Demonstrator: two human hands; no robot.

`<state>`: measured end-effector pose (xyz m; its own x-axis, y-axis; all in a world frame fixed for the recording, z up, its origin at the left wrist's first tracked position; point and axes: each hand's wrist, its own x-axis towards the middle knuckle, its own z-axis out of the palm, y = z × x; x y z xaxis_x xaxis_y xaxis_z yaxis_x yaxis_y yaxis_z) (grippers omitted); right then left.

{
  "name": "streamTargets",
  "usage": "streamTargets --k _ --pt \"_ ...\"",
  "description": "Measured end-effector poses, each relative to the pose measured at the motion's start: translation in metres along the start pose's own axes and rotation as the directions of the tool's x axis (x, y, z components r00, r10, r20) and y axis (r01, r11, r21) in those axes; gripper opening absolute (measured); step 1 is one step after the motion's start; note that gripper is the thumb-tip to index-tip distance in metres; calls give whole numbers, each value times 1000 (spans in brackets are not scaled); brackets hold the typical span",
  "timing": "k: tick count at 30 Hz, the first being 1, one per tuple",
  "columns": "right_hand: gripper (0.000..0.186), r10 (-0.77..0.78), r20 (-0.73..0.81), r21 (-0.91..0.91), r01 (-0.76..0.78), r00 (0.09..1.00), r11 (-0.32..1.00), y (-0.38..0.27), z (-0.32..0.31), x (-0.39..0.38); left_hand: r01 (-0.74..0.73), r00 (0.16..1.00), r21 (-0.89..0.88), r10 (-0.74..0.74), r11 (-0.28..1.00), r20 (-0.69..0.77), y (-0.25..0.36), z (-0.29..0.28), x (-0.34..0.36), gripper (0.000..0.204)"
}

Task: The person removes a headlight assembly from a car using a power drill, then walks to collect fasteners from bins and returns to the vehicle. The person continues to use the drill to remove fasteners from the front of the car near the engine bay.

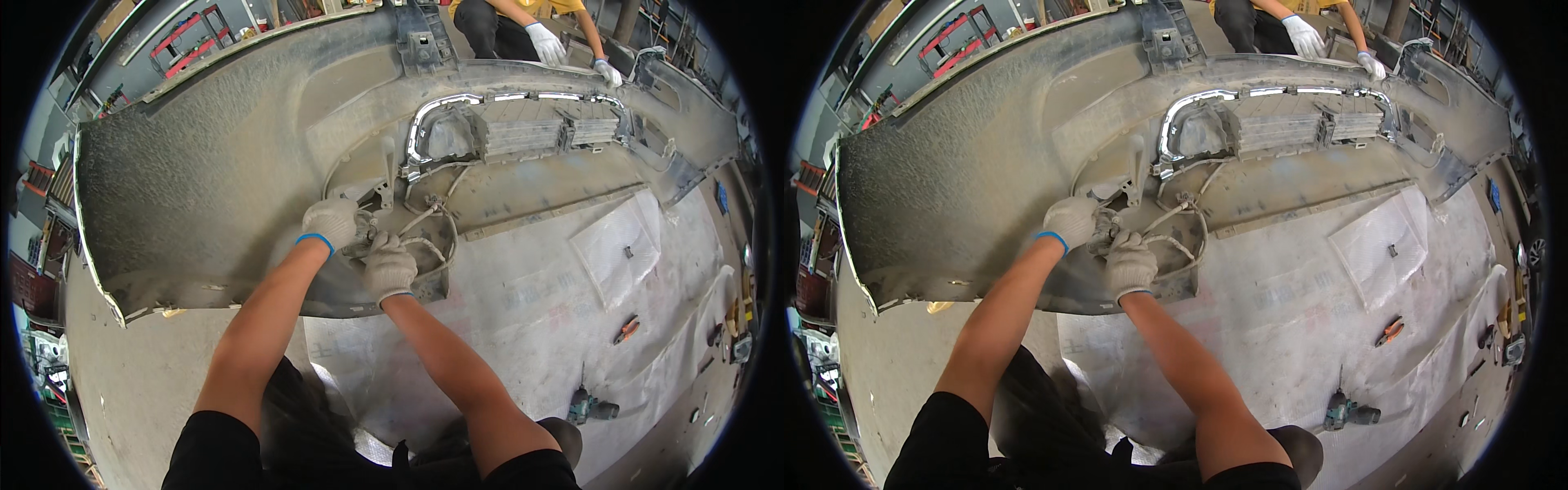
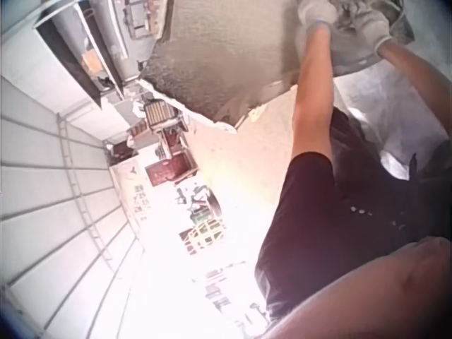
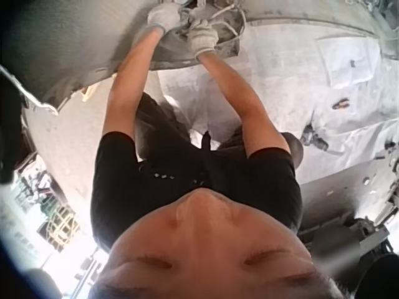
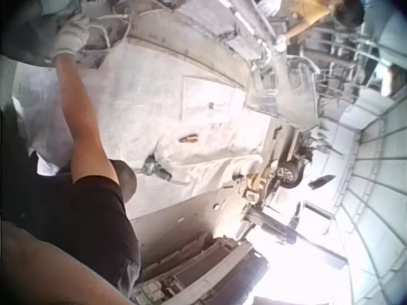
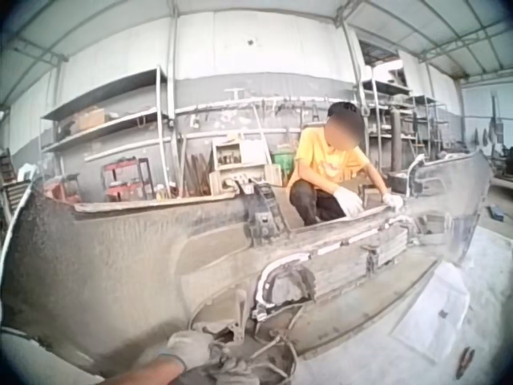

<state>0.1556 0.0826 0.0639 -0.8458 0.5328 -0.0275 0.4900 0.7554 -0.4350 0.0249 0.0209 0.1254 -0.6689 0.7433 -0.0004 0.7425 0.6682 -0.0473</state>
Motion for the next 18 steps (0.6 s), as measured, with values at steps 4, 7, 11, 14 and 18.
streamTargets --k 4,7,11,14,18 --pt "75 107 69 142 -116 992 983 -1 6 17 -57 994 48 61 997 -88 17 -6 5 23" --pt "76 129 -69 296 -103 989 950 -4 14 12 -80 991 11 81 997 -108 24 -20 4 23" --pt "81 190 -29 422 -160 981 892 -4 26 24 -51 996 -59 46 997 -72 27 -32 0 27" --pt "80 238 -9 474 -206 971 856 -16 29 25 -82 995 -44 80 996 -52 16 -23 -6 33" --pt "79 293 70 484 -289 954 826 -22 24 19 -270 961 -7 269 963 -62 13 -25 -2 41"
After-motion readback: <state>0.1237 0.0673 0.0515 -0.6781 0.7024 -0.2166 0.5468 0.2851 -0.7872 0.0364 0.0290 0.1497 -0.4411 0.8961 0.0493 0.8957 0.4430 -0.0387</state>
